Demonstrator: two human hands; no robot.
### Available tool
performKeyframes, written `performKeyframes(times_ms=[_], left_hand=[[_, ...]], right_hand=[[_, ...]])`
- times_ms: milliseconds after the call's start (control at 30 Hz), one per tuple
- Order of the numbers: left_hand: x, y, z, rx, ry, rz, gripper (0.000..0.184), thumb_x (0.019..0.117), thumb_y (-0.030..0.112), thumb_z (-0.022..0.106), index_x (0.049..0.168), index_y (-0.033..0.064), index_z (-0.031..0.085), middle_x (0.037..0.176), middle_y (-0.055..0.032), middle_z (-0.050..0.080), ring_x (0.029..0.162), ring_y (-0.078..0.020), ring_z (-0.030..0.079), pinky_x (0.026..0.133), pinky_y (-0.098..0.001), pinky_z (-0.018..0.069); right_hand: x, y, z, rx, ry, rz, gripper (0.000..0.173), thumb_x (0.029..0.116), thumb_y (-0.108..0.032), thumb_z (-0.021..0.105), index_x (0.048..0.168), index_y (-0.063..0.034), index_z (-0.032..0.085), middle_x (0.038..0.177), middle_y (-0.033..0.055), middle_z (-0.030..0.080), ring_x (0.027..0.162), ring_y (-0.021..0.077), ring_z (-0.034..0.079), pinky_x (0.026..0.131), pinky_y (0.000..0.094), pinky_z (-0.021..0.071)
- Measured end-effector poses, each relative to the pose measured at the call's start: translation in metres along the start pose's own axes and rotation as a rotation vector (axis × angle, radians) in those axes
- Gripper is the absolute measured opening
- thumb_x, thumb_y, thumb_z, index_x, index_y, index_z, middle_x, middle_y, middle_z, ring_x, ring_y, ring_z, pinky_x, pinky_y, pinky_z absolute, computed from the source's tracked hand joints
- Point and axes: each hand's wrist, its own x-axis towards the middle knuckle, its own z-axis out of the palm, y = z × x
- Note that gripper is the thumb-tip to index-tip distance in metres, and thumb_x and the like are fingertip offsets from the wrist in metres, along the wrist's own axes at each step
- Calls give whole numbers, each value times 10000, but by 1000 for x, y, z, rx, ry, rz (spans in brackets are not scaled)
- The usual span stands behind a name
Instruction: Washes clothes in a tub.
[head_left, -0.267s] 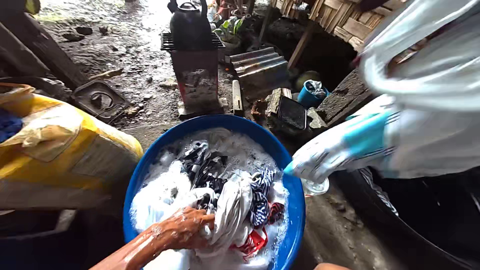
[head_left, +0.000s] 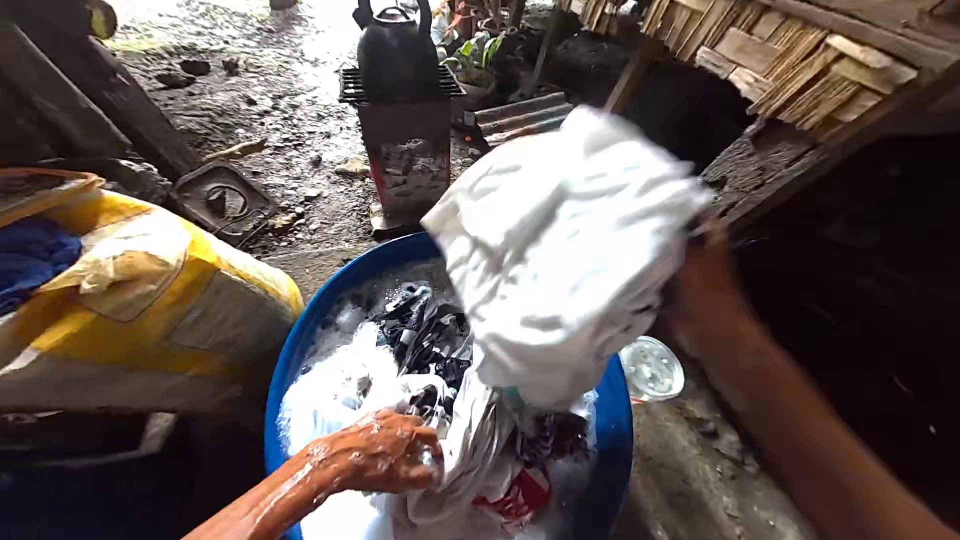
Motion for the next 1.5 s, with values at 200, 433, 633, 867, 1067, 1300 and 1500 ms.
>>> performKeyframes(times_ms=[200,433,633,867,1067,1300,1500], left_hand=[[24,-1,-51,72,548,-29,492,1001,440,578,1231,17,680,1199,-244,656,1108,-405,645,941,-576,502],[154,-32,-100,126,341,-207,897,896,779,498,1616,283,302,1708,-147,97,1549,-468,50,1145,-764,70],[196,-70,-42,74,254,-155,703,1018,358,563,1632,223,250,1698,-183,117,1538,-499,64,1171,-703,189],[228,-81,-57,-81,280,-297,592,1055,205,515,1602,118,308,1634,-203,310,1361,-413,499,1082,-559,426],[194,-87,-55,-351,255,-483,393,1079,105,446,1399,-119,497,1446,-295,511,1403,-386,452,1185,-490,314],[205,-88,-63,-293,215,-485,397,1101,115,388,1411,-108,499,1473,-292,495,1420,-409,434,1190,-514,298],[205,-93,-52,-146,403,-341,370,1070,150,481,1340,-84,578,1353,-299,587,1295,-450,543,1103,-590,387]], right_hand=[[23,136,67,-481,-583,194,706,871,-163,768,1480,29,466,1538,307,380,1408,386,425,1145,504,378],[15,225,116,-783,-1080,331,616,1029,-328,600,1517,9,435,1527,312,434,1406,483,429,1159,619,317],[7,263,110,-859,-936,202,509,1049,-320,513,1460,-20,518,1364,308,586,1292,475,553,1073,651,407],[18,275,81,-994,-1056,443,403,1089,-116,421,1392,130,522,1437,327,530,1382,457,482,1157,571,343],[51,241,120,-1100,-1205,446,421,1066,-165,495,1413,71,534,1458,316,511,1393,485,447,1135,650,320],[26,208,116,-741,-984,371,708,1062,-490,440,1589,-31,331,1611,286,315,1506,457,272,1171,684,225],[-14,248,132,-941,-830,264,694,1059,-448,415,1607,-43,286,1644,271,263,1498,455,311,1154,662,289]])
